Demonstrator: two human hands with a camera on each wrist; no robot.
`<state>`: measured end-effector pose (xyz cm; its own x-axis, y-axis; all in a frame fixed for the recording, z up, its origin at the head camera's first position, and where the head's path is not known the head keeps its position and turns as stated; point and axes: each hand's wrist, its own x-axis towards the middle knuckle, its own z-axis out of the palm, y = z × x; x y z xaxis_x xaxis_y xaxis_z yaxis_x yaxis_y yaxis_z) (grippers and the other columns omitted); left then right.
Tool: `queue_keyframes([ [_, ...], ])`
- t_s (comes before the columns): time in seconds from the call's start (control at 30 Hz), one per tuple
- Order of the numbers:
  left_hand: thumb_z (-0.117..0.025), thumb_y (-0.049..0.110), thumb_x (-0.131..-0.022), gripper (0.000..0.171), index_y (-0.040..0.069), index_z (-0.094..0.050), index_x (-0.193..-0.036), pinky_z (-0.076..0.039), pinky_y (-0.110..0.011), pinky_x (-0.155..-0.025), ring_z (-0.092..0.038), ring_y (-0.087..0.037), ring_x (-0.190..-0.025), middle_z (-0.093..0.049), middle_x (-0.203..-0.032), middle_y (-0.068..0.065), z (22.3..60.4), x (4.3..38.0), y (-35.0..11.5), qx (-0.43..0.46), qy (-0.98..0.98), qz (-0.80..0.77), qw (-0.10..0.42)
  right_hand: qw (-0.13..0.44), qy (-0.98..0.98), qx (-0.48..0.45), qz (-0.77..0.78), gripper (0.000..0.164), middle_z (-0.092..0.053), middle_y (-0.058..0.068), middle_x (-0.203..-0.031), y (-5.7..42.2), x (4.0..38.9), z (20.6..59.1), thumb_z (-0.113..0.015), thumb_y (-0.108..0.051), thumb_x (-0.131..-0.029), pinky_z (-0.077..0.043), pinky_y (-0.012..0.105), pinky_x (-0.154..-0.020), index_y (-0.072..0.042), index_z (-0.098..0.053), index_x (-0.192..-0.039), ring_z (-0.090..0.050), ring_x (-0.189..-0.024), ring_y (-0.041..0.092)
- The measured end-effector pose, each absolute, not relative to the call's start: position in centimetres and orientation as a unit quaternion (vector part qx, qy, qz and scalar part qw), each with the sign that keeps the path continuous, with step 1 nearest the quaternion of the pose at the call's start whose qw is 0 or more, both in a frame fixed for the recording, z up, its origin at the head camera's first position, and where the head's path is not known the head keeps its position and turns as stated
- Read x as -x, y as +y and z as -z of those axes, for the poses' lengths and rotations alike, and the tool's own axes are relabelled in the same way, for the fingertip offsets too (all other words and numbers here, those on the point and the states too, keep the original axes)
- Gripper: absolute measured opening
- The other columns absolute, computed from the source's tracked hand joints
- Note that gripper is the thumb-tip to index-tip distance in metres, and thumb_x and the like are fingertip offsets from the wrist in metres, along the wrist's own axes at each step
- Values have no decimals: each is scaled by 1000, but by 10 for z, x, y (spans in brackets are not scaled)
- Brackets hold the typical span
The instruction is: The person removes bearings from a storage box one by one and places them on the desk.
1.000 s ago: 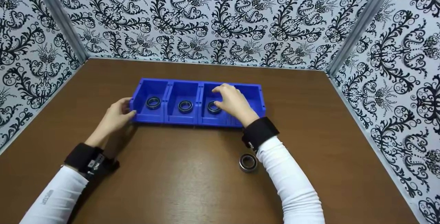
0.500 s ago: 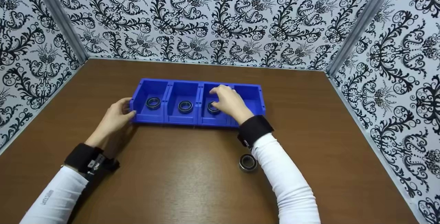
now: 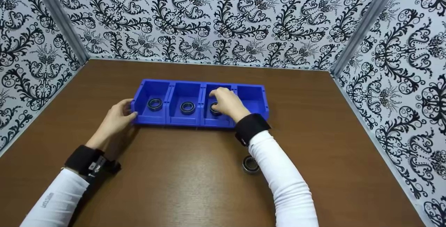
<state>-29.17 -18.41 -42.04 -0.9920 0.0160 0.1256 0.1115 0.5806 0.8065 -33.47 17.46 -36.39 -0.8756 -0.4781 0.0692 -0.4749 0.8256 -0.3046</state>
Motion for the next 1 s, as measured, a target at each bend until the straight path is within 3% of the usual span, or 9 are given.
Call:
queue_keyframes([
  [0.23,-56,0,-95,52,-12,-46,-145,-49,-54,-113,-59,-47,-131,-59,-139,-35,420,292,-183,35,-888,455,55,31,956,252,145,49,-64,26,-138,169,338,368,-72,-9,-89,-42,55,-119,4,-63,-135,-56,-135,44],
  [0.67,-56,0,-95,52,-12,-46,-144,-48,-53,-114,-59,-46,-132,-59,-140,-35,419,290,-184,32,-888,456,56,41,959,254,118,50,-64,28,-137,165,345,376,-68,-8,-87,-43,56,-118,7,-61,-135,-57,-133,46],
  [1.0,-56,0,-95,53,-13,-44,-146,-48,-53,-114,-57,-46,-134,-57,-141,-36,418,290,-184,34,-888,456,48,45,959,263,97,41,-72,25,-117,163,351,383,-69,-8,-82,-53,58,-100,4,-68,-121,-66,-114,44],
])
